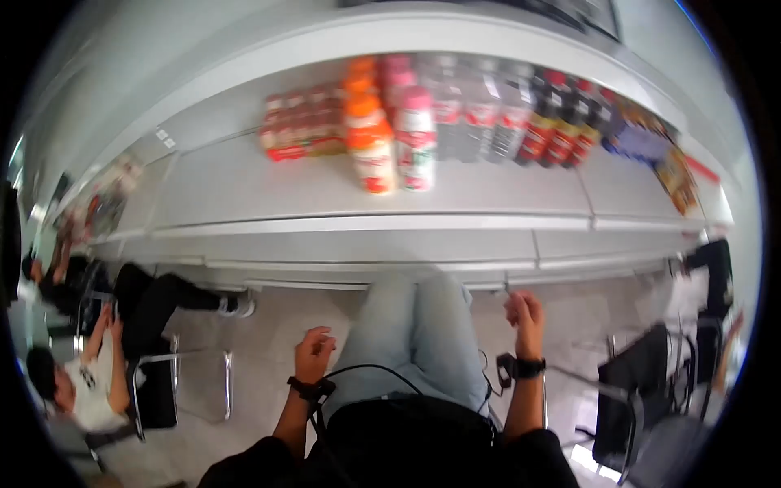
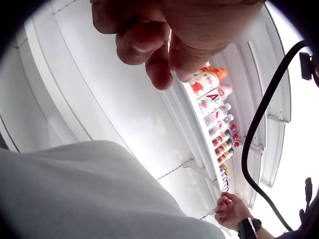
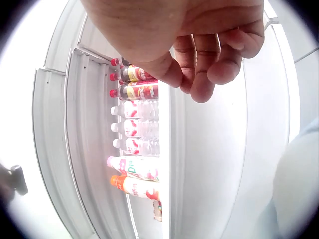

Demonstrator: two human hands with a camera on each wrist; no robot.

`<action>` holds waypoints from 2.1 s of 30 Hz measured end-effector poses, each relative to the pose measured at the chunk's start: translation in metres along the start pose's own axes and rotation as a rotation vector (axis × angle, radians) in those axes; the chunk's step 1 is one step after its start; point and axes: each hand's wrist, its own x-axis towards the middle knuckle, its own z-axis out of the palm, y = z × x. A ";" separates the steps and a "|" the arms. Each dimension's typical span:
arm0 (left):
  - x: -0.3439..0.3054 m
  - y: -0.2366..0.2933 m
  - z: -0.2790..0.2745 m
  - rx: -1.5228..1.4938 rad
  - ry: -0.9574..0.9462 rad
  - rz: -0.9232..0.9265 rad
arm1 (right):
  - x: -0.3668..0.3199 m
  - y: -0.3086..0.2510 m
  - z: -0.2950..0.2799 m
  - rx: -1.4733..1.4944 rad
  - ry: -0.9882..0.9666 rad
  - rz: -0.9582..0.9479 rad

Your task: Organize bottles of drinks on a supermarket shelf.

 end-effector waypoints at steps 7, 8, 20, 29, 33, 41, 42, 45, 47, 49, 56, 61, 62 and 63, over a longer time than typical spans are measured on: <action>-0.001 0.000 -0.008 0.175 -0.027 0.043 | 0.005 0.007 0.000 0.080 -0.089 -0.063; -0.001 0.007 -0.010 0.160 -0.025 0.037 | 0.001 0.000 0.007 0.026 -0.040 -0.056; -0.004 0.010 -0.011 0.129 -0.025 0.085 | -0.011 -0.020 0.024 -0.074 0.006 -0.039; -0.006 0.008 -0.014 0.146 -0.101 0.091 | -0.004 -0.012 0.017 -0.034 -0.050 -0.068; -0.004 0.014 -0.016 0.115 -0.119 0.018 | -0.016 -0.037 0.028 -0.040 -0.069 -0.026; -0.005 0.014 -0.013 0.175 -0.090 0.081 | -0.017 -0.039 0.031 -0.027 -0.045 -0.005; -0.004 0.014 -0.012 0.185 -0.100 0.068 | -0.005 -0.024 0.027 -0.013 -0.058 -0.032; -0.004 0.012 -0.011 0.257 -0.086 -0.003 | 0.003 -0.012 0.007 -0.025 -0.149 -0.076; -0.005 0.001 -0.009 0.059 -0.099 -0.010 | -0.008 -0.019 0.013 -0.035 -0.096 -0.047; -0.006 -0.008 -0.007 0.005 -0.068 0.062 | -0.015 -0.026 0.020 -0.025 -0.049 -0.032; -0.001 0.005 -0.004 0.027 -0.055 0.022 | -0.008 -0.032 0.020 0.016 -0.023 -0.021; -0.002 -0.011 0.004 0.029 -0.007 0.092 | -0.009 -0.034 0.016 0.031 -0.021 -0.011; -0.002 -0.014 0.005 0.032 -0.009 0.093 | -0.009 -0.032 0.015 0.025 -0.022 -0.006; -0.003 -0.011 0.003 0.038 -0.010 0.094 | -0.009 -0.029 0.014 0.019 -0.023 0.000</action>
